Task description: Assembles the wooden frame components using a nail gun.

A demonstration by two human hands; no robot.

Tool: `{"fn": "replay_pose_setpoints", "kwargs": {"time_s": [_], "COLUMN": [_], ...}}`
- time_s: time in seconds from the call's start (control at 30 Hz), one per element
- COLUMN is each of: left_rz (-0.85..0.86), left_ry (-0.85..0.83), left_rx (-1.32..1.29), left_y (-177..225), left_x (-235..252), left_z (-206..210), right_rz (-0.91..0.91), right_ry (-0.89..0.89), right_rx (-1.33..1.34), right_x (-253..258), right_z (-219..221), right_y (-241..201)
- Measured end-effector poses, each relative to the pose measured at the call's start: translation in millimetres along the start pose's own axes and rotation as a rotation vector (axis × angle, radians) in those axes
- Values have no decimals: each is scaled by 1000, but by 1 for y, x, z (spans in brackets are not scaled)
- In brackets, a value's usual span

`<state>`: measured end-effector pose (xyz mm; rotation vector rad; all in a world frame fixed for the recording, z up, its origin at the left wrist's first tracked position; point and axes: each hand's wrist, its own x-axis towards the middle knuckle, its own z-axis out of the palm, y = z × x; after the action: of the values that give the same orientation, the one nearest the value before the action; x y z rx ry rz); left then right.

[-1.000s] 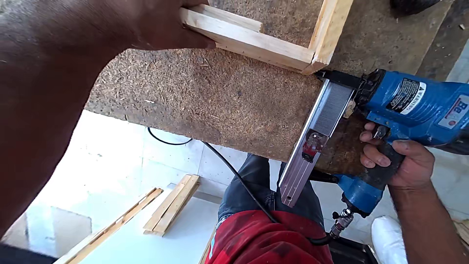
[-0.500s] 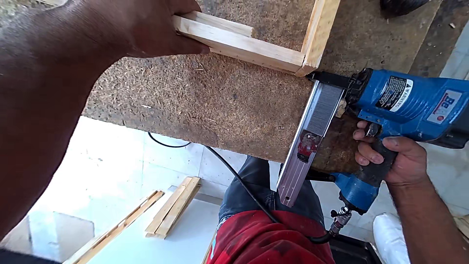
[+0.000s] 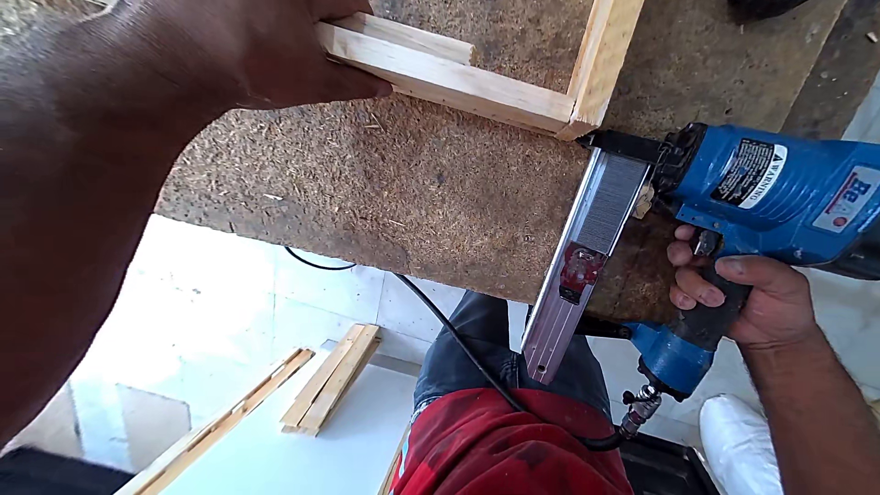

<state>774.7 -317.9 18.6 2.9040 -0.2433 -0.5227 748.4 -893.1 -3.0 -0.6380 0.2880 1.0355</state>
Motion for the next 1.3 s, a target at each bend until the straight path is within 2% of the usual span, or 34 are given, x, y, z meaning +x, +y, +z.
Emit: {"fn": "replay_pose_setpoints", "kwargs": {"time_s": [0.07, 0.17, 0.23, 0.33, 0.47, 0.6, 0.73, 1.0, 1.07, 1.17, 1.3], "left_rz": [-34, -148, -190, -86, 219, 316, 347, 377, 384, 359, 169], "left_ry": [7, -67, -122, -112, 87, 305, 360, 609, 578, 403, 155], "left_rx": [5, 12, 76, 108, 26, -84, -104, -72, -82, -70, 29], "left_y": [11, 59, 76, 87, 140, 189, 192, 195, 194, 190, 166], "left_x": [0, -10, -8, -12, -7, 7, 11, 15, 15, 12, 6], "left_z": [-6, -40, -57, -58, -42, -18, -11, 9, 7, -8, -31], "right_rz": [9, -28, -88, -126, -162, -158, -154, -139, -136, -135, -122], "right_ry": [11, -14, -46, -73, -102, -144, -159, -204, -193, -181, -175], "right_rx": [-9, -5, -2, 5, 13, 9, -3, 22, 16, 4, 13], "right_x": [2, -1, -3, -14, -27, -30, -30, -23, -22, -21, -20], "right_z": [3, 2, 3, 8, 16, 23, 29, 28, 27, 26, 25], "right_y": [-2, 2, 3, 2, -5, -5, -5, -6, -6, -6, -8]}}
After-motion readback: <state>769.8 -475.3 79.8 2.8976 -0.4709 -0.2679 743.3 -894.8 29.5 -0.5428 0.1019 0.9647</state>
